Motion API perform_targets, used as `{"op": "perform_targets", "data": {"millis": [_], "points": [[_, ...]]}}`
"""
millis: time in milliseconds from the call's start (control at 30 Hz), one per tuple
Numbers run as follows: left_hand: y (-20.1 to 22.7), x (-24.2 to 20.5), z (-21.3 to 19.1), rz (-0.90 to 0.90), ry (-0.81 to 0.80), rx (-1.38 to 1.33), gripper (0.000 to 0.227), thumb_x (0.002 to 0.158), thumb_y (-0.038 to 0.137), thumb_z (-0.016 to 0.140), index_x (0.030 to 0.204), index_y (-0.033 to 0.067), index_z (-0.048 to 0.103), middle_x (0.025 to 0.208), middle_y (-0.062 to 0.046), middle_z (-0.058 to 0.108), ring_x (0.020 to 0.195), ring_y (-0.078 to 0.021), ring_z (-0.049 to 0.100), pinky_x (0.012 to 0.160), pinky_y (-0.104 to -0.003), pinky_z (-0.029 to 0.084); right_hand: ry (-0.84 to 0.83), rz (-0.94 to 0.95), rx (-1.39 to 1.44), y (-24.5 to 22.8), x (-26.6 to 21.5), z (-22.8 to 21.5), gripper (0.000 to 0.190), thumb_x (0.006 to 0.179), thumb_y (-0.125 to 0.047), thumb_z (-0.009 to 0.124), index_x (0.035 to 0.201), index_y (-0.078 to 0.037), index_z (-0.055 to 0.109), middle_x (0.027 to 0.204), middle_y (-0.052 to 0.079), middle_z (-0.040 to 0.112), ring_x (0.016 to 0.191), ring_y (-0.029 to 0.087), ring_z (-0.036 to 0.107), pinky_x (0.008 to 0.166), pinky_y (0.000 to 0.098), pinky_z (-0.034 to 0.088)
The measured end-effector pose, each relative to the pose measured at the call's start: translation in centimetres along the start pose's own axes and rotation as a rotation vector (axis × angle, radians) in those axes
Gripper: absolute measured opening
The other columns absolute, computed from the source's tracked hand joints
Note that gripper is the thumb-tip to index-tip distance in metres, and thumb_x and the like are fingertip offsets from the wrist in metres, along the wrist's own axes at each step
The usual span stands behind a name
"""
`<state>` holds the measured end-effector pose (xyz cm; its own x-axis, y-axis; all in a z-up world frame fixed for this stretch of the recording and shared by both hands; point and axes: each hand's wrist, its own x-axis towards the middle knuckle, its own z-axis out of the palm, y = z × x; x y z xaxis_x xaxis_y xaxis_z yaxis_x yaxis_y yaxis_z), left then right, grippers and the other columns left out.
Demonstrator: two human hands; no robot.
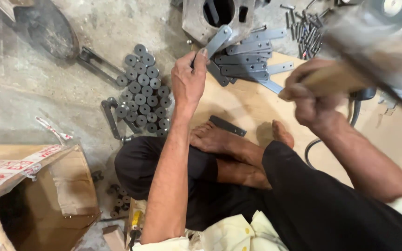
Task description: Grinding and assembling metal components on a workshop floor using a hammer and angle grinder.
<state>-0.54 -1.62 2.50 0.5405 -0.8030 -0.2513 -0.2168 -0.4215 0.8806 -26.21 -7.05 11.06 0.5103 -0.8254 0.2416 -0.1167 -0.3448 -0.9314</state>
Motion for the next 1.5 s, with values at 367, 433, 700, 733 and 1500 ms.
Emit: {"op": "perform_targets", "data": {"millis": [367,433,700,733,1500], "points": [[-0.2,-0.5,0.1,0.228,0.070,0.049,0.030,0.101,0.028,0.060,0.087,0.0014,0.066,0.084,-0.017,0.066,0.074,-0.0406,0.063,0.067,-0.048,0.046,-0.110,0.115,-0.375,-1.0,1.2,-1.5,0.028,0.114,-0.022,0.056,0.122,0.004,0.049,0.076,0.010,0.062,0.061,0.018,0.062,0.051,0.0324,0.050],[-0.3,-0.3,0.2,0.245,0.070,0.066,0.029,0.101,0.027,0.060,0.087,0.0018,0.066,0.084,-0.017,0.066,0.075,-0.0404,0.063,0.068,-0.048,0.046,-0.098,-0.037,-0.267,0.1,1.6,-1.2,0.028,0.112,-0.022,0.054,0.120,0.005,0.051,0.069,0.010,0.059,0.057,0.018,0.059,0.046,0.0328,0.047],[-1.5,-0.2,0.7,0.278,0.082,0.058,0.033,0.101,0.028,0.061,0.083,0.0017,0.067,0.079,-0.018,0.066,0.069,-0.0382,0.062,0.063,-0.046,0.045,-0.082,0.311,-0.279,-2.3,3.0,-1.4,0.035,0.111,-0.030,0.050,0.123,0.003,0.051,0.077,0.005,0.060,0.062,0.016,0.059,0.054,0.0335,0.050],[-1.4,-0.2,0.6,0.280,0.080,0.056,0.033,0.101,0.028,0.061,0.083,0.0017,0.067,0.079,-0.018,0.066,0.069,-0.0382,0.062,0.063,-0.046,0.045,-0.080,0.311,-0.282,-0.4,2.4,-1.4,0.035,0.111,-0.030,0.050,0.123,0.003,0.051,0.077,0.005,0.060,0.062,0.016,0.059,0.054,0.0335,0.050],[-1.2,0.7,0.1,0.118,0.001,-0.047,0.036,0.097,0.034,0.061,0.084,0.0042,0.075,0.069,-0.013,0.070,0.061,-0.0244,0.066,0.059,-0.039,0.049,0.003,-0.055,-0.139,1.5,-0.8,-1.8,0.022,0.117,-0.020,0.061,0.124,0.000,0.053,0.077,0.011,0.062,0.062,0.016,0.063,0.054,0.0274,0.050]]}}
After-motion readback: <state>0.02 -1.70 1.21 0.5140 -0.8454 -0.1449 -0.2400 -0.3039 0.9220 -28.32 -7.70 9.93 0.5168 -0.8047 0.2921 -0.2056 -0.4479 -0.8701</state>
